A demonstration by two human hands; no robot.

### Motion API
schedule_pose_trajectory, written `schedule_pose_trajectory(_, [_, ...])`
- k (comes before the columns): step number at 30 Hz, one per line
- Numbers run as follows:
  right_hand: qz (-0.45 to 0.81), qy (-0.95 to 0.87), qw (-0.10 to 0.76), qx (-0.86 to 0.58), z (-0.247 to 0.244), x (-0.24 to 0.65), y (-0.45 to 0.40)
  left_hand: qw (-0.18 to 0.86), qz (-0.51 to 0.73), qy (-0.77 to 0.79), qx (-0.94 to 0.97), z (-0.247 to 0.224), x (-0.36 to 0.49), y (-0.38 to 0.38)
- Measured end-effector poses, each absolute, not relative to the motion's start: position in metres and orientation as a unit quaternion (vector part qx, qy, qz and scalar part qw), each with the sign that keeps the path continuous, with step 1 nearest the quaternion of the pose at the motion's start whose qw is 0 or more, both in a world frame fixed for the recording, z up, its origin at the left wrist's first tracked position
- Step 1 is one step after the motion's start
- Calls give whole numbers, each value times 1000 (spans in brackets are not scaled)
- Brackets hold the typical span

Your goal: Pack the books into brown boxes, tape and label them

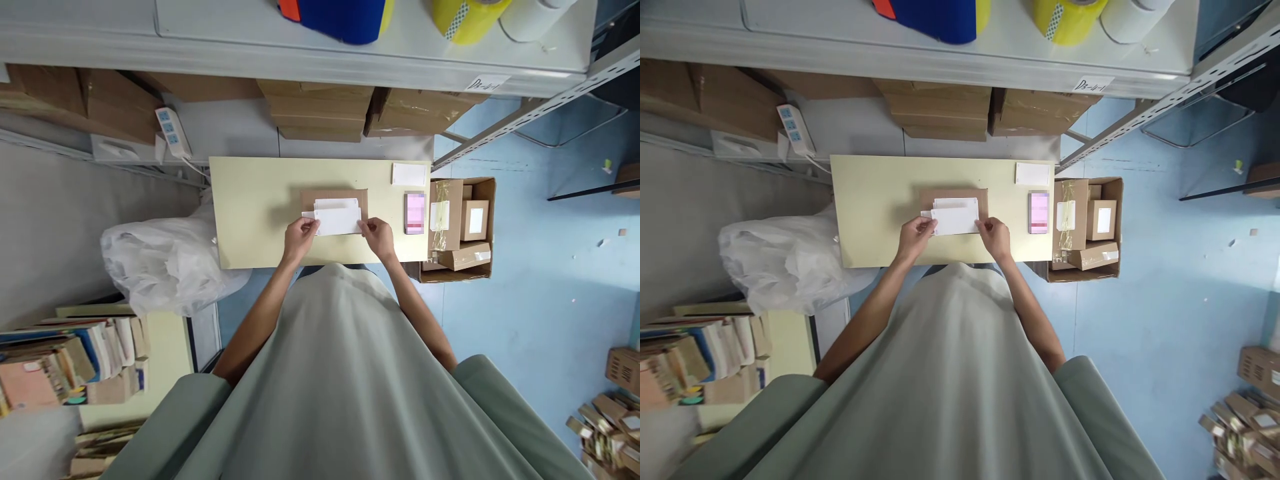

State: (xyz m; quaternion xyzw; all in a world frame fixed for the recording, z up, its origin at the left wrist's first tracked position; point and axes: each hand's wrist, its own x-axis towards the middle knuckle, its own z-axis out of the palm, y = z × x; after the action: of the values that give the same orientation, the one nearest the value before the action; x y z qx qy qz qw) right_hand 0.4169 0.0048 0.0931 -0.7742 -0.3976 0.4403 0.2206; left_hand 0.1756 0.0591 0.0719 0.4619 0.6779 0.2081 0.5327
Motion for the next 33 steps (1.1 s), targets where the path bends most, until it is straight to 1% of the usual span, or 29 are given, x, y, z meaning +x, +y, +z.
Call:
schedule_pose_trajectory(3, [415,-416,162,-792,85,415,25,480,178,694,507,64,182,78])
schedule_pose_trajectory(6, [403,-415,119,-807,82,411,37,452,134,708,525,59,188,87])
schedule_pose_trajectory(11, [397,-409,71,-819,82,407,44,418,91,720,547,60,195,90])
schedule_pose_trajectory(18, [378,-425,26,-822,83,404,48,379,22,729,569,62,200,92])
schedule_pose_trajectory(21, [371,-433,12,-821,85,401,49,366,9,728,580,62,202,91])
schedule_pose_trajectory(30, [354,-443,8,-823,81,401,48,332,18,701,631,58,203,86])
schedule_pose_trajectory(33, [326,-462,10,-825,79,400,39,311,1,714,627,54,199,88])
